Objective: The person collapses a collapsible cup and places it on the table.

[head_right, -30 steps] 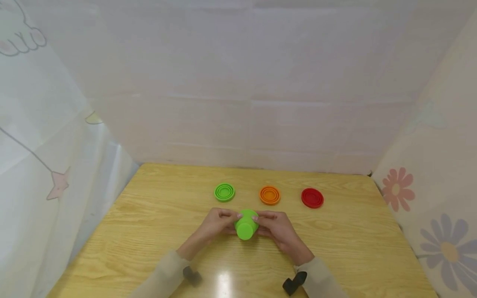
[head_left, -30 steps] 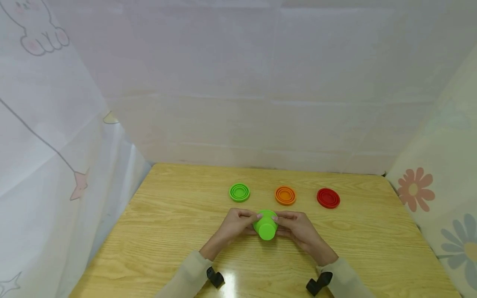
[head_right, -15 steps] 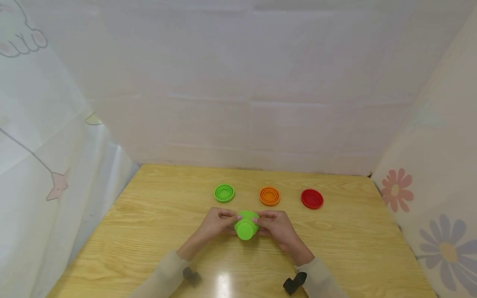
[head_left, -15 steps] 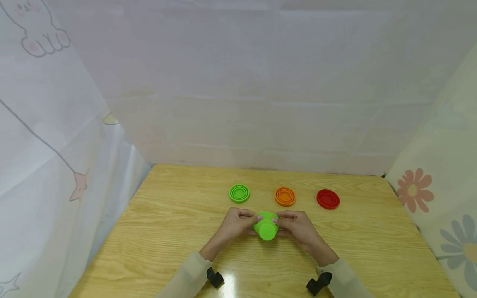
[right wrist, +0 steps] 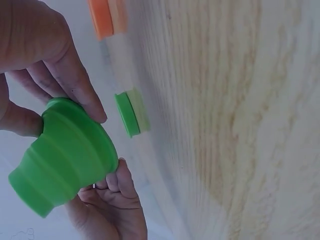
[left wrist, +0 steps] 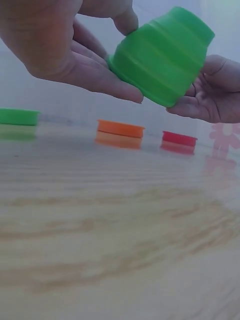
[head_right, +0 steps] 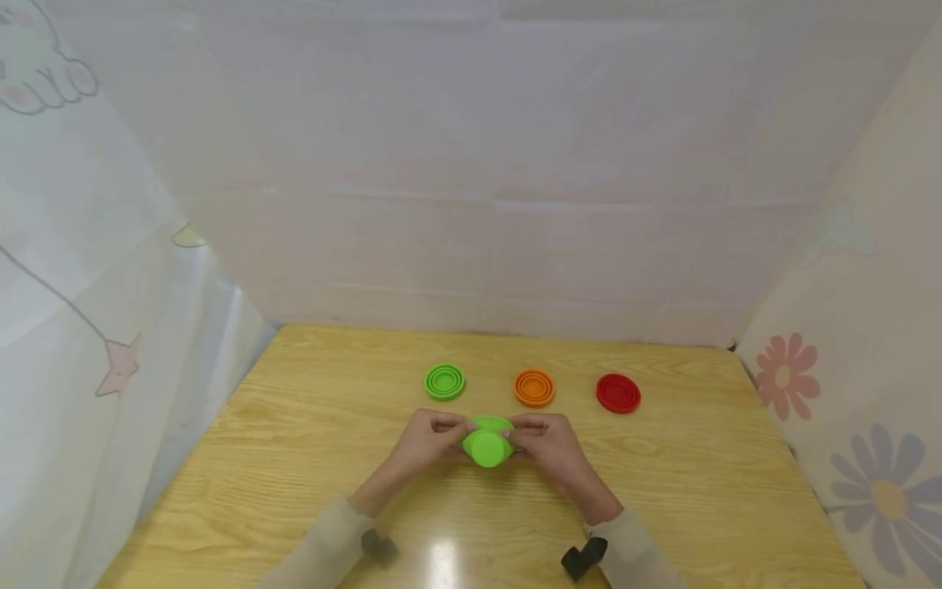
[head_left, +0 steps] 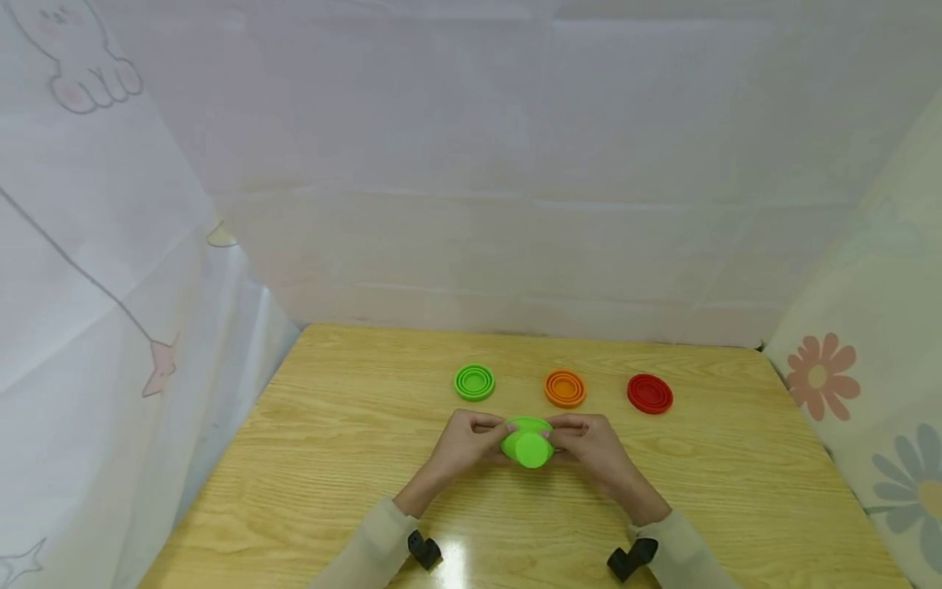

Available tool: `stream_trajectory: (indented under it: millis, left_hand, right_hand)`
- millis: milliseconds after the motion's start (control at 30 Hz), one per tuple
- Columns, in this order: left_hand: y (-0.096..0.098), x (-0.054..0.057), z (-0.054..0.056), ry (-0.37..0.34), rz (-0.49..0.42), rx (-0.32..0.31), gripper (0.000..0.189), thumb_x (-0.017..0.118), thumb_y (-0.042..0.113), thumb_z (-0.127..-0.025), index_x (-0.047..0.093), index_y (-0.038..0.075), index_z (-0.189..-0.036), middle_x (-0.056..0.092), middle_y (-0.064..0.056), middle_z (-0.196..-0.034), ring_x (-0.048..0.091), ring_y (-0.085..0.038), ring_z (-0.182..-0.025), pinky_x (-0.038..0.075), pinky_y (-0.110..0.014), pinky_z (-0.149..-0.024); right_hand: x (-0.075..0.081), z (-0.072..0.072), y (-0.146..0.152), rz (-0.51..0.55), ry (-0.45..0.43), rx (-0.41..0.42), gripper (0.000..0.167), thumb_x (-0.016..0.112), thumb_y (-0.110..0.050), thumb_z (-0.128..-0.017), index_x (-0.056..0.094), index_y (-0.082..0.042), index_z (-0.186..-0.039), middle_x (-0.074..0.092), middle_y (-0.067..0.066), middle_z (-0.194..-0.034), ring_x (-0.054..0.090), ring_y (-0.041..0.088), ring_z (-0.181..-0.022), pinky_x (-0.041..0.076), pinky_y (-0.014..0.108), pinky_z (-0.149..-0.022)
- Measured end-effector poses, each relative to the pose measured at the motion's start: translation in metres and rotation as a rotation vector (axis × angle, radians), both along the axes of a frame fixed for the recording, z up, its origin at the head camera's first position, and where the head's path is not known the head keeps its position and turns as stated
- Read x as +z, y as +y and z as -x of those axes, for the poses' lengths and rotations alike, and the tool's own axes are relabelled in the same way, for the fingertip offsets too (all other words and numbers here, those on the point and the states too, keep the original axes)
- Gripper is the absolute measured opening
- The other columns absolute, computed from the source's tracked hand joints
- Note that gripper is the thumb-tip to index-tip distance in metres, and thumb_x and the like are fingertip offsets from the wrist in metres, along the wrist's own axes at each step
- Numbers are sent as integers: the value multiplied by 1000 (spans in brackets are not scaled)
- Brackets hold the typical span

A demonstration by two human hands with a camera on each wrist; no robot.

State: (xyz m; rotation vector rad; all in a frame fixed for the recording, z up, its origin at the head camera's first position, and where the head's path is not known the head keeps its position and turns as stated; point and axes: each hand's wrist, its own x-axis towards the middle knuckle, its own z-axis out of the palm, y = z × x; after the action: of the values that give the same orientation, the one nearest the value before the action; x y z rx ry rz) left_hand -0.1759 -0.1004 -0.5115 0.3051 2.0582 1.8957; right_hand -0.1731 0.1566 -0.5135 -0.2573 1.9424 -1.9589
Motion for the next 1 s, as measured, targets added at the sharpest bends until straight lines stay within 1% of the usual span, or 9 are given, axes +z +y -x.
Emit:
stream_trajectory:
  millis: [100,233,300,400,500,633,733,833,1000]
  left_hand:
    - [-4,1,-1,-12,-18,-45,37,68,32,-104,75,3,-125,78,-19,-119,79,-32,-102,64,-55,-95]
    - [-8,4,-2,-34,-60,-97,39,65,23,-106,68,-4,-135,72,-26,-128,77,-35,-109,61,-58,-99]
    - [-8,6,-3,-34,-69,-107,39,65,19,-106,66,-6,-136,71,-28,-130,77,-34,-109,61,-58,-99]
    - [-8,7,-4,-18,-65,-104,37,67,16,-104,67,-5,-135,72,-28,-129,78,-30,-106,62,-59,-96]
    - [-7,6,-4,10,-41,-90,36,67,14,-104,67,-5,-134,73,-27,-125,79,-24,-101,64,-56,-93]
    - [-6,4,-4,75,17,-59,34,64,13,-105,67,-7,-133,75,-27,-120,79,-21,-97,67,-51,-88]
    - [-4,4,-4,140,78,-21,34,64,15,-105,68,-5,-132,75,-26,-119,79,-22,-97,68,-47,-85]
    - [-3,4,-4,174,108,15,33,64,17,-106,69,-2,-132,76,-24,-120,79,-24,-99,69,-44,-85]
    - [1,4,-4,174,84,41,32,63,14,-106,69,-4,-131,74,-27,-121,79,-30,-101,68,-48,-86]
  right_hand:
    - [2,0,0,-16,-2,-16,43,68,-11,-101,62,14,-135,79,16,-117,78,11,-96,68,38,-88]
    - [5,-2,0,-46,20,-40,43,68,-10,-101,62,15,-135,77,21,-118,78,10,-95,68,36,-86]
    - [6,-2,0,-53,39,-45,42,67,-9,-101,61,15,-135,76,24,-119,78,9,-94,69,35,-85]
    - [7,-3,-2,-37,60,-33,41,63,-6,-102,59,17,-135,75,28,-120,78,9,-95,68,41,-87]
    - [8,-4,-5,-18,65,-22,39,62,-5,-103,59,19,-134,76,27,-118,78,11,-94,67,48,-89]
    - [8,-5,-7,-9,43,-8,38,60,-7,-105,59,17,-134,76,24,-119,78,13,-97,65,53,-92]
    - [7,-5,-7,0,17,26,40,57,-12,-108,58,16,-137,74,24,-125,78,15,-101,63,55,-96]
    - [5,-5,-5,31,-18,62,45,57,-16,-109,54,14,-143,69,25,-135,77,18,-108,61,56,-101]
    - [4,-4,1,77,-18,103,49,59,-17,-109,51,13,-146,66,24,-140,75,20,-114,56,59,-106]
